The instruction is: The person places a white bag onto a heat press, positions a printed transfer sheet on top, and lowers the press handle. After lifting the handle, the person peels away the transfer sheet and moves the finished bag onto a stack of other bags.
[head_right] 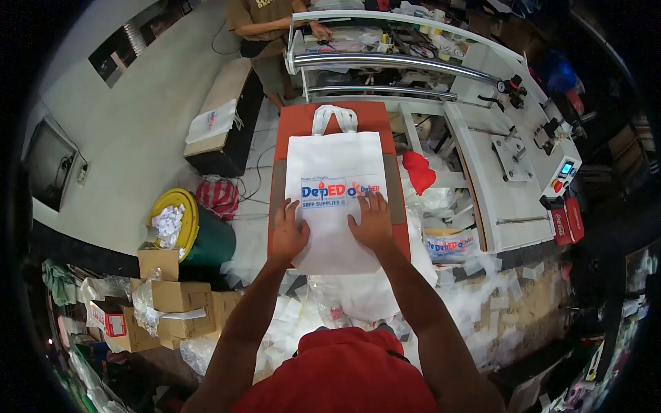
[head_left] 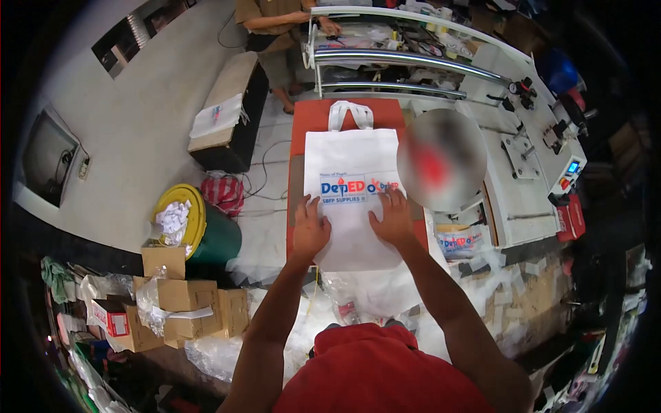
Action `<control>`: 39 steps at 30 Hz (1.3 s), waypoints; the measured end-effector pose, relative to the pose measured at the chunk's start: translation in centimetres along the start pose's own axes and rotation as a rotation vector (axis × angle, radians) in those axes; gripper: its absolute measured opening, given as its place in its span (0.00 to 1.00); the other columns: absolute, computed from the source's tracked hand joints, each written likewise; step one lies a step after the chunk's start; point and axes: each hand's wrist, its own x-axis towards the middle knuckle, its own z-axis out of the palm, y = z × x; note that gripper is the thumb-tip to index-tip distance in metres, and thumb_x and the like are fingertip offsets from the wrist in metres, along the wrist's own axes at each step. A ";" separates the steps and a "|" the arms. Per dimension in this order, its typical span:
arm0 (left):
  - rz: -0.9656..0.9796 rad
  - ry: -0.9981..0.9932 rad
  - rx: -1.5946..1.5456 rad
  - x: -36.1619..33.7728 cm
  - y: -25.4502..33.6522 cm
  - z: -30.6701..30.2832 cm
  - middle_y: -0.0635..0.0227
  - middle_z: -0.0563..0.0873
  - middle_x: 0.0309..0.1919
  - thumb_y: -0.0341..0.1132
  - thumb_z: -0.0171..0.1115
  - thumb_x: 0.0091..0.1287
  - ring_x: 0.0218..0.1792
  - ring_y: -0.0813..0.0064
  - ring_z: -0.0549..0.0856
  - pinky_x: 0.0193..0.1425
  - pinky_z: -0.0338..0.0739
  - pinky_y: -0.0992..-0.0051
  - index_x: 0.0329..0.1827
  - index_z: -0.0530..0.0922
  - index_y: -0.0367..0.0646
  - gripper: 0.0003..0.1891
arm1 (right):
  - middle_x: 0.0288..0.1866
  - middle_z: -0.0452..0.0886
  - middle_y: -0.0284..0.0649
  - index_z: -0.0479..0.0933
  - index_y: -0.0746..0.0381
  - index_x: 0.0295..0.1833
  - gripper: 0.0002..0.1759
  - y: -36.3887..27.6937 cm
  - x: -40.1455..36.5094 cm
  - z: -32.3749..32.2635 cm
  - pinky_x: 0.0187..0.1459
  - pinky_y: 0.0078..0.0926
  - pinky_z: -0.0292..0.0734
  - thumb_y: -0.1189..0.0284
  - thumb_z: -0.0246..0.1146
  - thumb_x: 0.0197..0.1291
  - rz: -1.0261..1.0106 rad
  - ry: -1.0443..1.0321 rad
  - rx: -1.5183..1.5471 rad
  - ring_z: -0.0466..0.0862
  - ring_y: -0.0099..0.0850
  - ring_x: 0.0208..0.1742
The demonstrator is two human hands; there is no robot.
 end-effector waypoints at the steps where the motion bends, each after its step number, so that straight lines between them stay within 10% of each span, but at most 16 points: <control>1: -0.010 0.011 -0.014 -0.3 -0.5 0.7 0.46 0.69 0.65 0.28 0.61 0.58 0.63 0.44 0.72 0.65 0.73 0.56 0.65 0.70 0.38 0.28 | 0.68 0.67 0.50 0.72 0.64 0.64 0.32 0.0 -0.4 0.6 0.71 0.51 0.58 0.59 0.65 0.58 -0.009 -0.030 -0.027 0.63 0.49 0.72; 39: 0.034 0.004 0.140 -0.9 -1.4 1.9 0.49 0.70 0.67 0.31 0.59 0.59 0.68 0.46 0.68 0.72 0.66 0.55 0.67 0.69 0.33 0.30 | 0.69 0.70 0.44 0.75 0.65 0.63 0.28 0.2 -1.2 0.9 0.74 0.46 0.57 0.61 0.62 0.62 -0.056 0.001 0.041 0.63 0.48 0.72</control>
